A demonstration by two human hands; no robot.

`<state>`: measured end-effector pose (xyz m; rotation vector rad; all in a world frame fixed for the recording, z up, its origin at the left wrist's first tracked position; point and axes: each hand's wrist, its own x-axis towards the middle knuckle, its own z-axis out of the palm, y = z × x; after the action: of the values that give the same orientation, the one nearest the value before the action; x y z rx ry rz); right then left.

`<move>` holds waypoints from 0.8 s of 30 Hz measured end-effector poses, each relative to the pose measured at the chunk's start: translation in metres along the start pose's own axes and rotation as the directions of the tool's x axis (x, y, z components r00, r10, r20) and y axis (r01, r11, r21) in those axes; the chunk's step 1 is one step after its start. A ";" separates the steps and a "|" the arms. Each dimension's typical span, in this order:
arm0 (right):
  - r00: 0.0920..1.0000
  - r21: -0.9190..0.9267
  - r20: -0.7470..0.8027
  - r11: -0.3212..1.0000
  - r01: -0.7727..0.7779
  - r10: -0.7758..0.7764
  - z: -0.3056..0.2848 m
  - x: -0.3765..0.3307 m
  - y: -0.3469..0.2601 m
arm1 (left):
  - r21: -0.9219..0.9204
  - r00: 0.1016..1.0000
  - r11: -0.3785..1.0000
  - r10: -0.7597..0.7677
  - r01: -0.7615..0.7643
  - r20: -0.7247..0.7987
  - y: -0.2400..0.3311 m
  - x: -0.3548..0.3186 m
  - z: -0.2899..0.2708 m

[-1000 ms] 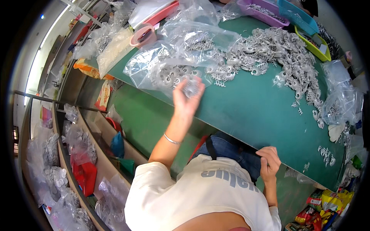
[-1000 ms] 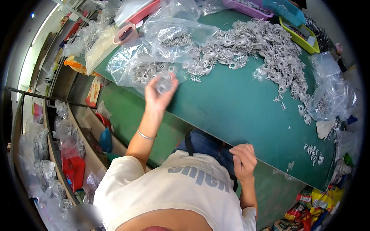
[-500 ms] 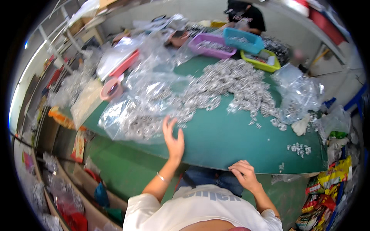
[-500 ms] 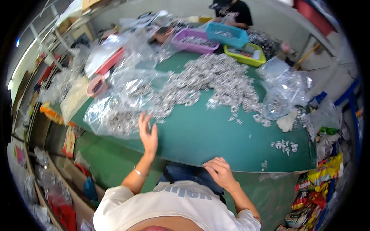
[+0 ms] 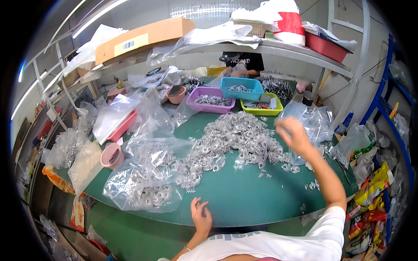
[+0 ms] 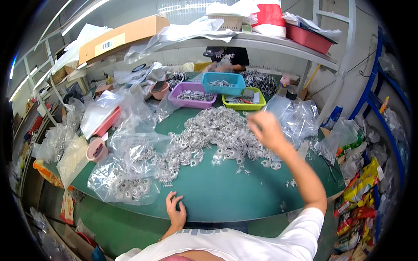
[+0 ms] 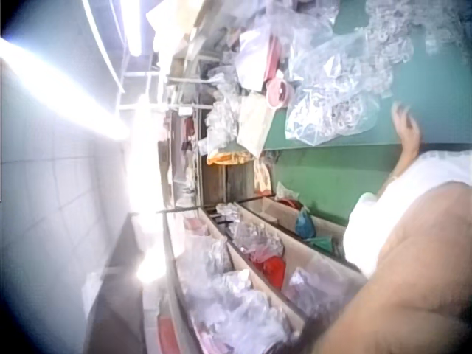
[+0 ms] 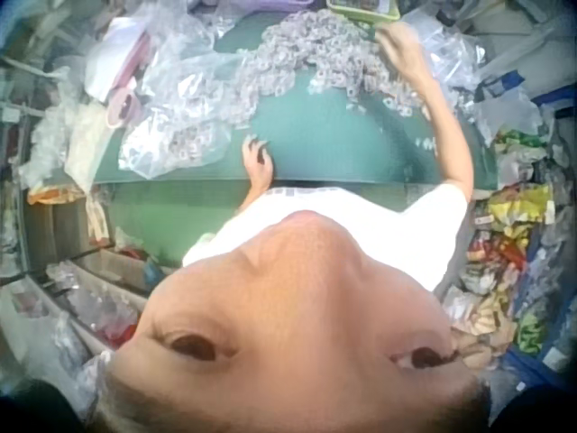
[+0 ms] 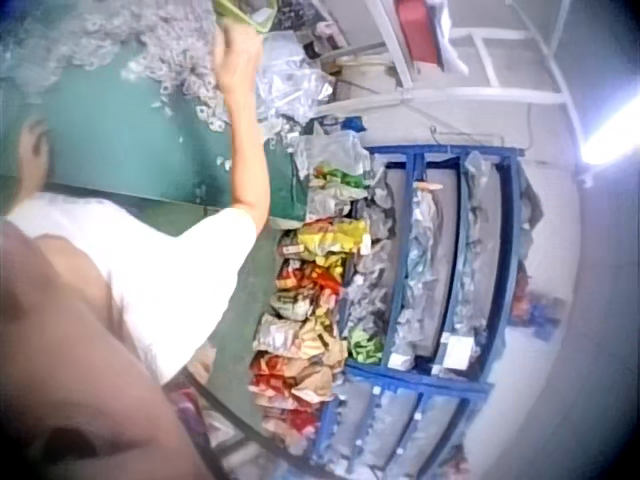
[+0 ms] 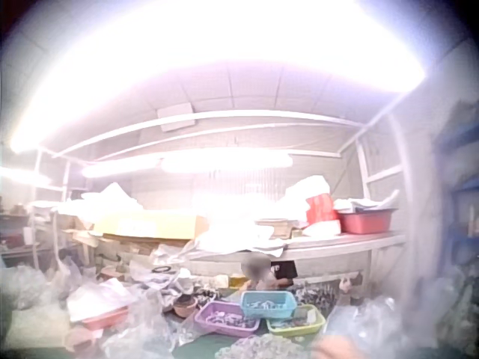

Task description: The person picks up silver-colored metal decorative components from a pile on a green table and joins them together by hand, then places the assembled pieces into a clear plastic bag.

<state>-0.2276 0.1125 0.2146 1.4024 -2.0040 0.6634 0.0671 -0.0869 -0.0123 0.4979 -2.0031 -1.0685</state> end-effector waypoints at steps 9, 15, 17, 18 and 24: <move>0.894 -0.412 -0.428 0.909 -0.060 -0.135 -0.023 0.278 0.120 | 0.055 0.995 0.995 -0.087 0.089 -0.043 0.000 0.004 0.004; 0.847 -0.568 -0.468 0.820 -0.071 -0.251 0.004 0.403 0.159 | 0.063 0.991 0.993 -0.097 0.103 -0.091 -0.005 0.008 0.007; 0.931 -0.474 -0.335 0.880 -0.033 -0.146 0.010 0.425 0.157 | 0.083 0.988 0.988 -0.122 0.130 -0.097 -0.010 0.004 0.010; 0.953 -0.609 -0.216 0.792 0.038 -0.212 0.027 0.421 0.131 | 0.068 0.978 0.981 -0.176 0.184 -0.114 -0.009 0.001 0.006; 0.998 -0.607 0.062 0.795 0.026 0.015 0.092 0.414 0.186 | 0.079 0.977 0.975 -0.202 0.207 -0.060 -0.004 0.006 0.008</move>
<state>-0.5301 -0.1602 0.4351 1.0341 -2.0026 -0.0573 0.0572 -0.0888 -0.0159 0.7835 -1.9896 -1.0849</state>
